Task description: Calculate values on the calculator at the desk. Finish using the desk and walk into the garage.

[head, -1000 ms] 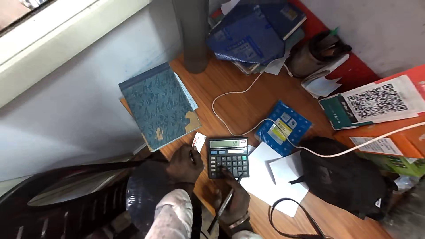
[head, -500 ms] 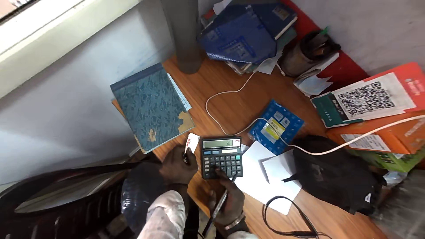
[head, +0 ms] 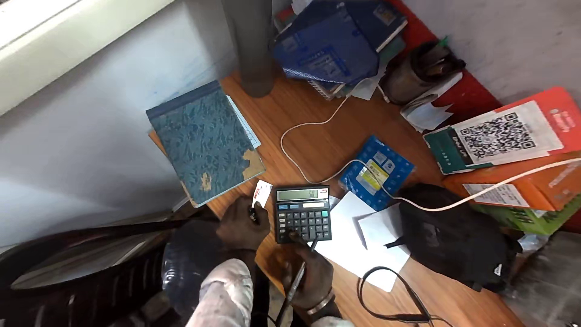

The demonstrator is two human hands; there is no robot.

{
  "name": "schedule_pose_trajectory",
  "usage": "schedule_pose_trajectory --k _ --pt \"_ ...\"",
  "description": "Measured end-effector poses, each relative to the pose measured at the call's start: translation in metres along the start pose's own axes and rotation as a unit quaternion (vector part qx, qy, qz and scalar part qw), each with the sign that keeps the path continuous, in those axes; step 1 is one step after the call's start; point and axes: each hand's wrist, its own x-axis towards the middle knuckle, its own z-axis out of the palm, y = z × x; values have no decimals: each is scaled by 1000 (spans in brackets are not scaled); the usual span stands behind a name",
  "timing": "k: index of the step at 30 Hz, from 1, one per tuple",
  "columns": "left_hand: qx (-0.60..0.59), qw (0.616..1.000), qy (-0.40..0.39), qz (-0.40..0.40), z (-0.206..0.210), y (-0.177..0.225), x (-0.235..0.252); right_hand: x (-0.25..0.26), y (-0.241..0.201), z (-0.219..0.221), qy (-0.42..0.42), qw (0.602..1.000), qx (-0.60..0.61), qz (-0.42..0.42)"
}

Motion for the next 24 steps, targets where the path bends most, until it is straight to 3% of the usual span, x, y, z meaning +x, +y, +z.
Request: schedule_pose_trajectory --k 15,24 --pt "4 1000 15 3 2 0 0 12 -10 7 -49 994 -95 37" --pt "9 1000 20 0 3 0 0 -2 -4 -1 -29 999 -38 11"
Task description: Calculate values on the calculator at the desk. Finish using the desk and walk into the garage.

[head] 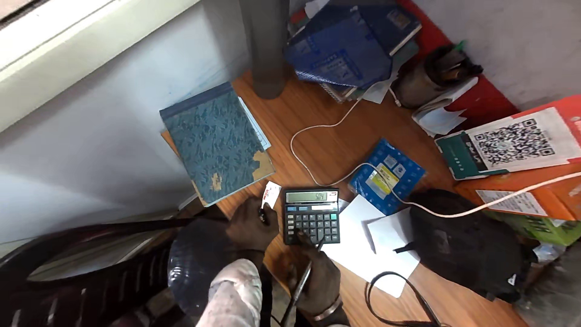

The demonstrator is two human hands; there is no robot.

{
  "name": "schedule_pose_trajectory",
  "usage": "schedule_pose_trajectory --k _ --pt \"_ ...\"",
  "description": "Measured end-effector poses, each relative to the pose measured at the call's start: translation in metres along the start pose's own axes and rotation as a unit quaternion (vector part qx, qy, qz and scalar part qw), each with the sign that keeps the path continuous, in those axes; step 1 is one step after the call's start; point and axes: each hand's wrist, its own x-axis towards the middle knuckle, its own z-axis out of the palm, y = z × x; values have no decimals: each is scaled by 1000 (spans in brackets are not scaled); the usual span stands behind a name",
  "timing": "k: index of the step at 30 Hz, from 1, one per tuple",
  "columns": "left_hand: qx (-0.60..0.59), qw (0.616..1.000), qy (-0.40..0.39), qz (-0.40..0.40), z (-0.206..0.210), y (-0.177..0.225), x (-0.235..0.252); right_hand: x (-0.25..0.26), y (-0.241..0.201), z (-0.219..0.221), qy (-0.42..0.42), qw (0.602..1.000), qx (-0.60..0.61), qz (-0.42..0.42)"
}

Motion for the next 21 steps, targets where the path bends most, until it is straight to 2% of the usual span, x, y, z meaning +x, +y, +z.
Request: schedule_pose_trajectory --k 21 --pt "-1 1000 5 10 1 -1 0 2 -3 3 3 999 -38 9"
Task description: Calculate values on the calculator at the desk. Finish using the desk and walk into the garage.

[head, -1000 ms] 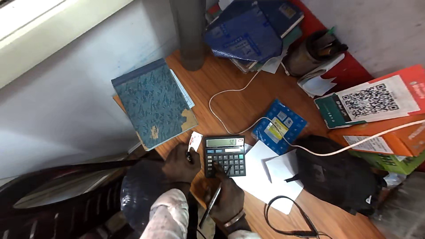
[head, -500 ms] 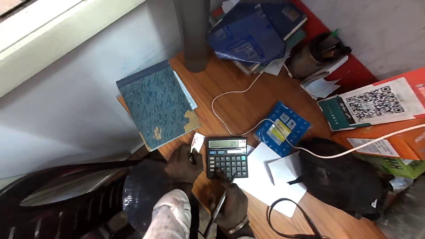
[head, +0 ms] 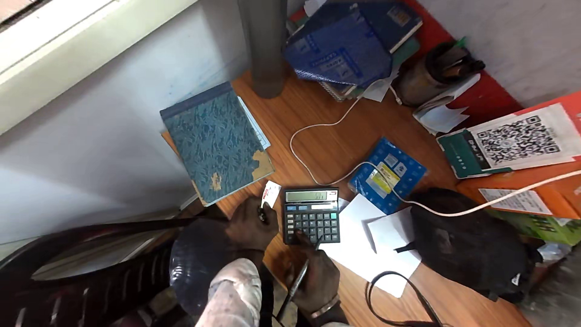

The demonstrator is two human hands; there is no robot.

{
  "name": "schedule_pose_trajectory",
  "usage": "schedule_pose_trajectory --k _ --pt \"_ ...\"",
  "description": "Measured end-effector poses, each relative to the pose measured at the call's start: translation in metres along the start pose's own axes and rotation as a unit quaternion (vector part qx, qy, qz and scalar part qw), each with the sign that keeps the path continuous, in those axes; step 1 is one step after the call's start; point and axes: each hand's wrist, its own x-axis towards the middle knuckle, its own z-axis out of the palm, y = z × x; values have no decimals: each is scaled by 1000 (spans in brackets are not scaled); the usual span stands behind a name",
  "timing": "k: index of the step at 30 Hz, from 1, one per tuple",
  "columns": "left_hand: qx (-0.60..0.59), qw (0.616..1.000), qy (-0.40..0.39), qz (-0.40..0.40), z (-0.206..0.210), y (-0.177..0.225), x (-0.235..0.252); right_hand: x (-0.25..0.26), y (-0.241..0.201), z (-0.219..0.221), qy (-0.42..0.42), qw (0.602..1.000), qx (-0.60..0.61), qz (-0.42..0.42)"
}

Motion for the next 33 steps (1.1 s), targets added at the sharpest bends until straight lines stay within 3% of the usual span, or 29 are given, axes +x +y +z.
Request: schedule_pose_trajectory --k 33 --pt "-3 1000 -16 -13 -1 2 -1 8 -5 -1 -24 999 3 32"
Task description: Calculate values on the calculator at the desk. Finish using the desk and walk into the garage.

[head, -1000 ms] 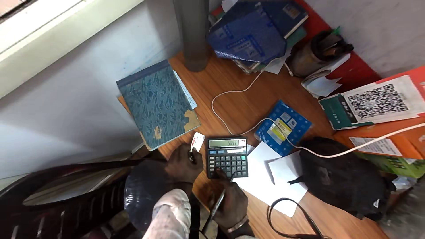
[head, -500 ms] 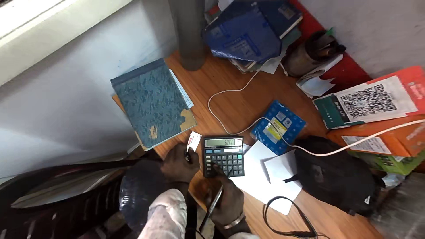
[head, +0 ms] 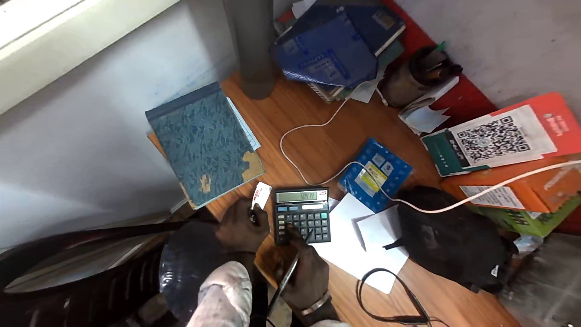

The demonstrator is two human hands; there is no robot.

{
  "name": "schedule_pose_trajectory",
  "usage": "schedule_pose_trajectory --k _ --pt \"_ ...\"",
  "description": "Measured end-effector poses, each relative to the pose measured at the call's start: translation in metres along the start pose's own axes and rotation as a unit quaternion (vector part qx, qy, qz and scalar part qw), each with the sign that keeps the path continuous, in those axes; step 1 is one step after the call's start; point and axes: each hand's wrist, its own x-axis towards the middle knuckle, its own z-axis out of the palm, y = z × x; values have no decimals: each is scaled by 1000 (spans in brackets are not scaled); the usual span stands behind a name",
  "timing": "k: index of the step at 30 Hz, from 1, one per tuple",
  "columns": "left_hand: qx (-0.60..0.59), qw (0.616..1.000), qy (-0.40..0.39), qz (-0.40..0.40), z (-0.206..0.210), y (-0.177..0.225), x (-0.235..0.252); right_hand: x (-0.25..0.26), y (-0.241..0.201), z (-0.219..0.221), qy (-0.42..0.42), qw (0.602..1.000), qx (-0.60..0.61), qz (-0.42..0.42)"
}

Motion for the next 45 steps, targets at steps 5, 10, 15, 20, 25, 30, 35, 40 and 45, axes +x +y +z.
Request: schedule_pose_trajectory --k 5,10,15,20,25,30,35,40,45 --pt "-9 1000 10 2 1 0 -1 -12 8 -10 31 996 81 1" --pt "-12 1000 0 -2 1 -2 -2 -22 18 -26 71 993 89 26" --pt "-30 999 -19 -13 -3 2 -1 -28 31 -30 64 996 46 35" --pt "-19 1000 -12 -10 0 -1 -1 -26 31 -25 42 999 13 12" --pt "-14 1000 -18 -11 -3 1 1 -25 31 -18 44 998 -39 24" --pt "-9 1000 -9 -16 -2 1 1 -25 27 -16 28 997 -49 53" --pt "-7 1000 8 -10 0 0 1 -27 31 -15 51 998 -14 21" --pt "-5 1000 5 -12 -1 1 1 -30 35 -11 71 997 29 -18" --pt "-14 1000 0 -10 -1 -1 1 -21 25 -9 41 995 73 -53"
